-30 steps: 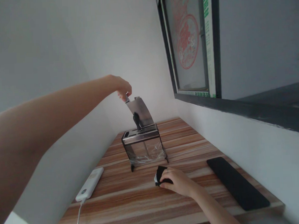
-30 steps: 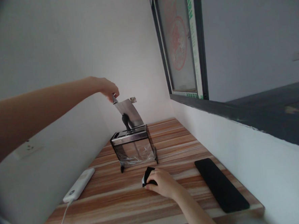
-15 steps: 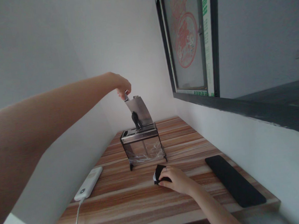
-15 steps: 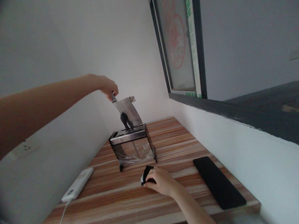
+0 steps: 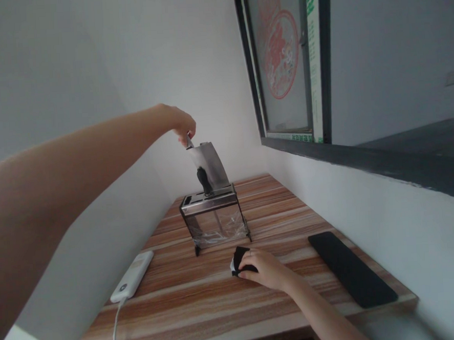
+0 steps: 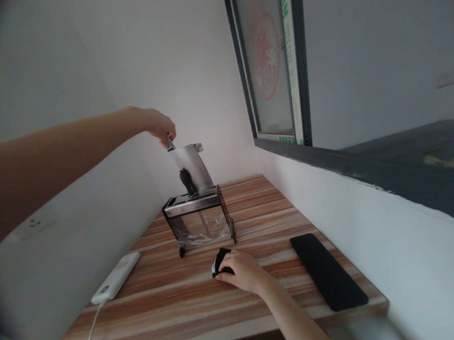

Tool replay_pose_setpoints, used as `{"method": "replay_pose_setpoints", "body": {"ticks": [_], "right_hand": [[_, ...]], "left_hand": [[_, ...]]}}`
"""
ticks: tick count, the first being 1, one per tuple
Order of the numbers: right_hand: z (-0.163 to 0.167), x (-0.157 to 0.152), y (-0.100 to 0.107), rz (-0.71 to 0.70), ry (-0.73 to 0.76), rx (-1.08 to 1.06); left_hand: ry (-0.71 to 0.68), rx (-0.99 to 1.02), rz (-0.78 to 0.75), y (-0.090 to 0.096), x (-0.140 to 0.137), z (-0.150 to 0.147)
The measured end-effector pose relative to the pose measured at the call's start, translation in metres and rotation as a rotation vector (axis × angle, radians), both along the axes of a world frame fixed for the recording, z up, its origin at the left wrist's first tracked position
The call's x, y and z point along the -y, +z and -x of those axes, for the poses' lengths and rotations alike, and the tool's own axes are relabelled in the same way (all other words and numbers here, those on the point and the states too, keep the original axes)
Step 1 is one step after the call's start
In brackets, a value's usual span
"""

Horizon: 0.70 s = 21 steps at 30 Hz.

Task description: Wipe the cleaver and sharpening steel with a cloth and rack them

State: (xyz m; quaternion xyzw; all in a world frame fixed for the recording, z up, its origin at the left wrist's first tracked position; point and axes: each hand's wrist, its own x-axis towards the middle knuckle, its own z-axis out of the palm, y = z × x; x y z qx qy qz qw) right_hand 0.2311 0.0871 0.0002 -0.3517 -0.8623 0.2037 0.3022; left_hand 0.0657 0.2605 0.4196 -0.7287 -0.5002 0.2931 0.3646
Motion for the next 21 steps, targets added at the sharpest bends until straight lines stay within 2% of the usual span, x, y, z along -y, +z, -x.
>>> {"method": "replay_pose_setpoints", "body": {"ticks": [8, 15, 21], "right_hand": [[0.001, 0.002, 0.003, 0.0, 0.0, 0.011], [0.0, 0.002, 0.004, 0.005, 0.004, 0.016], [0.0, 0.002, 0.004, 0.002, -0.004, 0.021]], "left_hand": [[0.064, 0.065, -0.007, 0.002, -0.006, 0.001], [0.016, 0.055, -0.004, 0.007, -0.015, 0.013], [0.008, 0.068, 0.006, 0.003, -0.015, 0.015]]}}
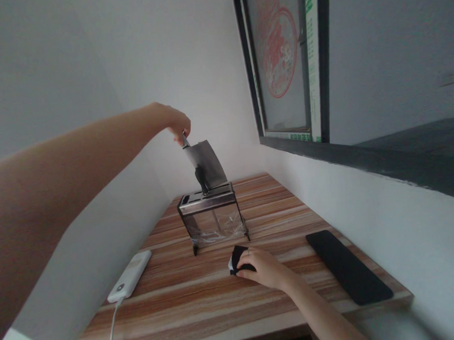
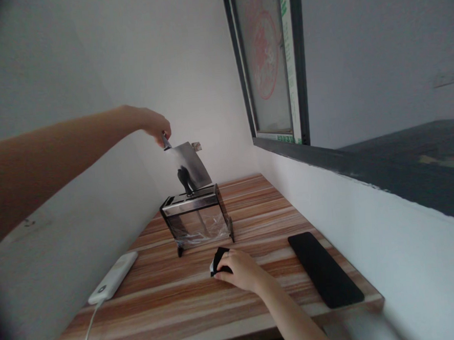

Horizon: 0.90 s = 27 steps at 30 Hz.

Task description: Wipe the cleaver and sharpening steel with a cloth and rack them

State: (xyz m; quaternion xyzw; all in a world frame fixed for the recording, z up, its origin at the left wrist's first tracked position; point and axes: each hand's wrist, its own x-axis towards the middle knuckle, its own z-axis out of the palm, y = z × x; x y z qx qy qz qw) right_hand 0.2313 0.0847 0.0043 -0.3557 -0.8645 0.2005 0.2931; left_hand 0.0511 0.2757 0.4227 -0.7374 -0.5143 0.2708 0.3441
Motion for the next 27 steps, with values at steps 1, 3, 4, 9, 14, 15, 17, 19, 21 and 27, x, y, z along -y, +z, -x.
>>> {"method": "replay_pose_setpoints", "body": {"ticks": [1, 3, 4, 9, 14, 15, 17, 19, 21, 27], "right_hand": [[0.0, 0.0, 0.0, 0.0, 0.0, 0.001], [0.001, -0.001, -0.002, -0.001, 0.001, -0.002], [0.001, -0.001, -0.002, -0.002, 0.004, -0.005], [0.0, -0.002, -0.003, -0.008, 0.016, -0.014], [0.0, -0.001, -0.001, -0.01, 0.008, -0.01], [0.0, 0.0, -0.001, -0.013, 0.007, -0.01], [0.0, 0.0, -0.001, -0.014, 0.004, -0.011], [0.0, -0.001, -0.001, -0.012, 0.0, -0.012], [0.0, -0.001, -0.002, -0.006, 0.0, -0.009], [-0.001, -0.002, -0.004, -0.01, -0.002, -0.018]], "left_hand": [[-0.003, 0.003, 0.005, -0.001, 0.0, 0.0], [-0.007, 0.0, 0.019, -0.002, 0.001, -0.001], [-0.006, -0.006, 0.028, -0.002, 0.002, -0.002], [0.04, -0.049, 0.026, -0.004, 0.011, -0.012], [0.056, -0.047, 0.019, -0.014, 0.026, -0.023], [0.055, -0.039, 0.015, -0.017, 0.028, -0.025], [0.049, -0.027, 0.008, -0.023, 0.03, -0.028], [0.038, -0.018, 0.009, -0.028, 0.03, -0.03], [0.034, -0.015, 0.016, -0.031, 0.03, -0.033], [0.047, 0.032, 0.035, -0.038, 0.025, -0.038]]}}
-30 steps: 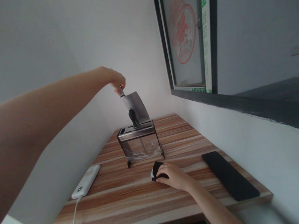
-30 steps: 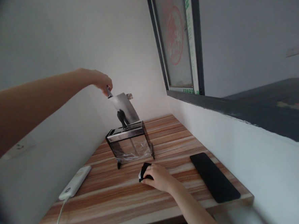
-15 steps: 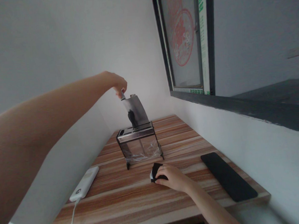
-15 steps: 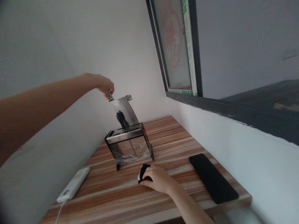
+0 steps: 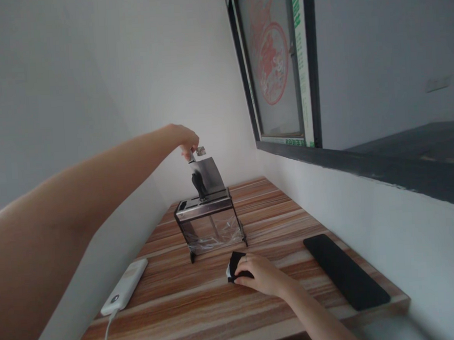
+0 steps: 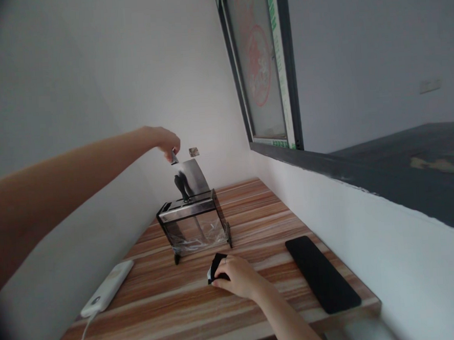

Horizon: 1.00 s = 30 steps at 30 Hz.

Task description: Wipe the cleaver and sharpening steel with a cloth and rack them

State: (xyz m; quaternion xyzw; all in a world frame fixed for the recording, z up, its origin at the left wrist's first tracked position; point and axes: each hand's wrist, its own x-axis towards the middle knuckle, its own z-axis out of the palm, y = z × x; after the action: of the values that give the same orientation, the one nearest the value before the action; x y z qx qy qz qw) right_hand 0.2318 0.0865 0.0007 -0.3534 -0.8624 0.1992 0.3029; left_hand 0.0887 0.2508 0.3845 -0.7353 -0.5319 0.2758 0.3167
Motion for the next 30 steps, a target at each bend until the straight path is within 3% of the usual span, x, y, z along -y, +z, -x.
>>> {"method": "replay_pose_setpoints", "body": {"ticks": [13, 30], "right_hand": [[-0.001, 0.0, -0.001, 0.019, -0.007, 0.003], [0.0, 0.0, -0.001, 0.013, -0.003, 0.006]], "left_hand": [[-0.032, -0.065, 0.13, -0.03, -0.024, 0.002], [-0.034, -0.036, 0.192, -0.054, -0.034, -0.001]]}}
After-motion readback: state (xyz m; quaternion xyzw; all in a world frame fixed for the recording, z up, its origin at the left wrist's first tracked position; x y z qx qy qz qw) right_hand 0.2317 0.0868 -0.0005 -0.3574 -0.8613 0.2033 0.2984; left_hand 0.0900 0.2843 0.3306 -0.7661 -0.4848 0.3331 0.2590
